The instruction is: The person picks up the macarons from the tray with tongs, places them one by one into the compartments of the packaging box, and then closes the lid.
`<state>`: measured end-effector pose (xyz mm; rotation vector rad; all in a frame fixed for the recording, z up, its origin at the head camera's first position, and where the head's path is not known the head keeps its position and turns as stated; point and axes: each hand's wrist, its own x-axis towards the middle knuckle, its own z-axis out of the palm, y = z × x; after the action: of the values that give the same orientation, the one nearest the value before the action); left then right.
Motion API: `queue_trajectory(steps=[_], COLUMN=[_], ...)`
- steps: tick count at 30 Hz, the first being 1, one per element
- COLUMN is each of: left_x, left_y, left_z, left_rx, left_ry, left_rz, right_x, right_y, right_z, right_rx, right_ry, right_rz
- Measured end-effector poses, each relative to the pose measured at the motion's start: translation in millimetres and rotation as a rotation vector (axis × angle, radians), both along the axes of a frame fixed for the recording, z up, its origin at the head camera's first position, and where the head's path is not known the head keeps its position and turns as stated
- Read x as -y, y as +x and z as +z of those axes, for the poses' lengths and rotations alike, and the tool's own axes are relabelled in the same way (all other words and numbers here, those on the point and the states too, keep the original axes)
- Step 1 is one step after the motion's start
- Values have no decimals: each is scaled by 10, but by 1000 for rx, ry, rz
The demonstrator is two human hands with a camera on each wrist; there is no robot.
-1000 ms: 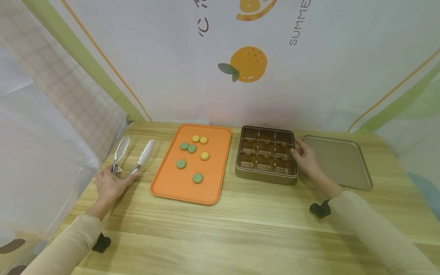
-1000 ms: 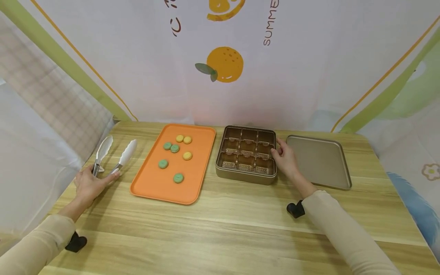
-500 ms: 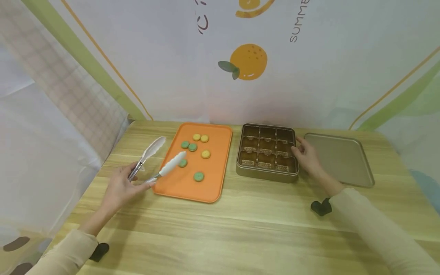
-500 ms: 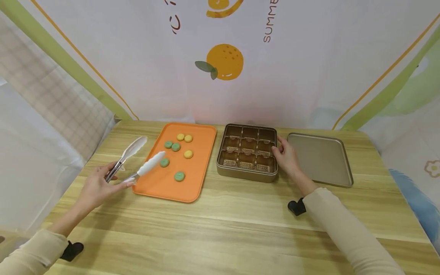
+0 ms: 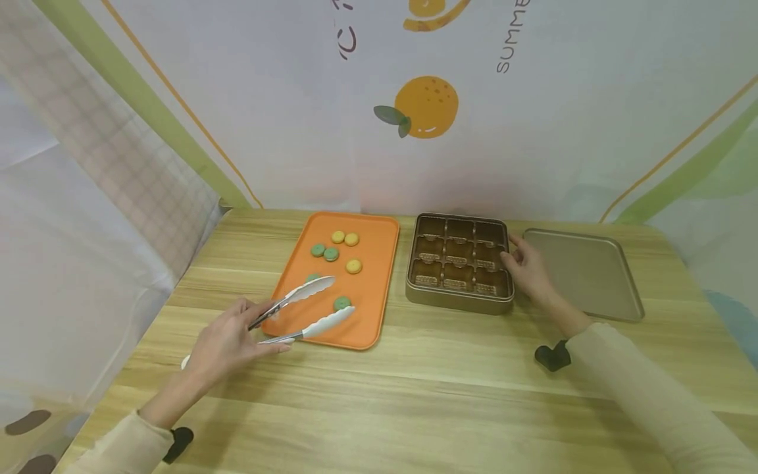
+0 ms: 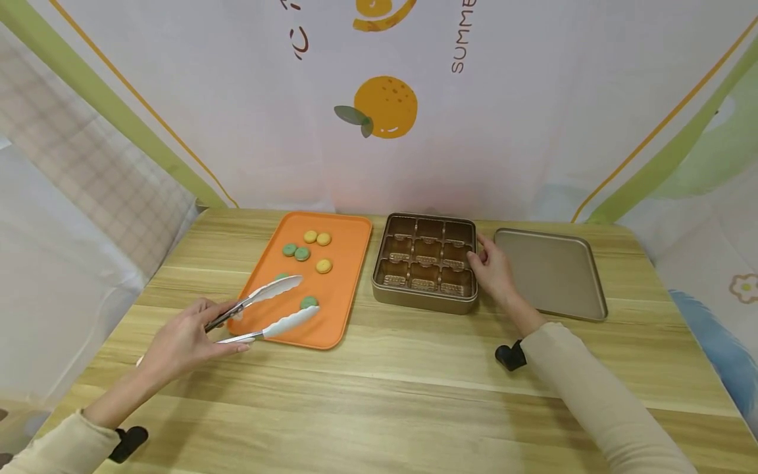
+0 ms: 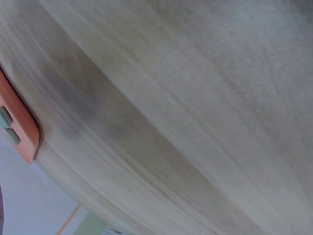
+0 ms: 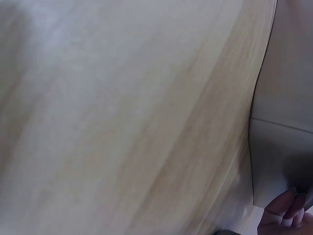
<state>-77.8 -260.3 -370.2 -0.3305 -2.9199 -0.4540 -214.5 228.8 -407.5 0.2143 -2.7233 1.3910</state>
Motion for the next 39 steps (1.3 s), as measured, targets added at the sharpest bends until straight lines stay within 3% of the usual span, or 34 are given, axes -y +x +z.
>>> queue_trajectory(steps=[9, 39], left_x=[-8, -89], left_y=[48, -13], left_z=[-6, 5], left_rx=[-43, -31], left_ry=[-27, -76], left_rz=[-29, -43], right_x=[5, 7], right_y=[-15, -1], right_z=[-15, -1], right_rx=[-12, -21], right_ry=[1, -7], right_rz=[-6, -14])
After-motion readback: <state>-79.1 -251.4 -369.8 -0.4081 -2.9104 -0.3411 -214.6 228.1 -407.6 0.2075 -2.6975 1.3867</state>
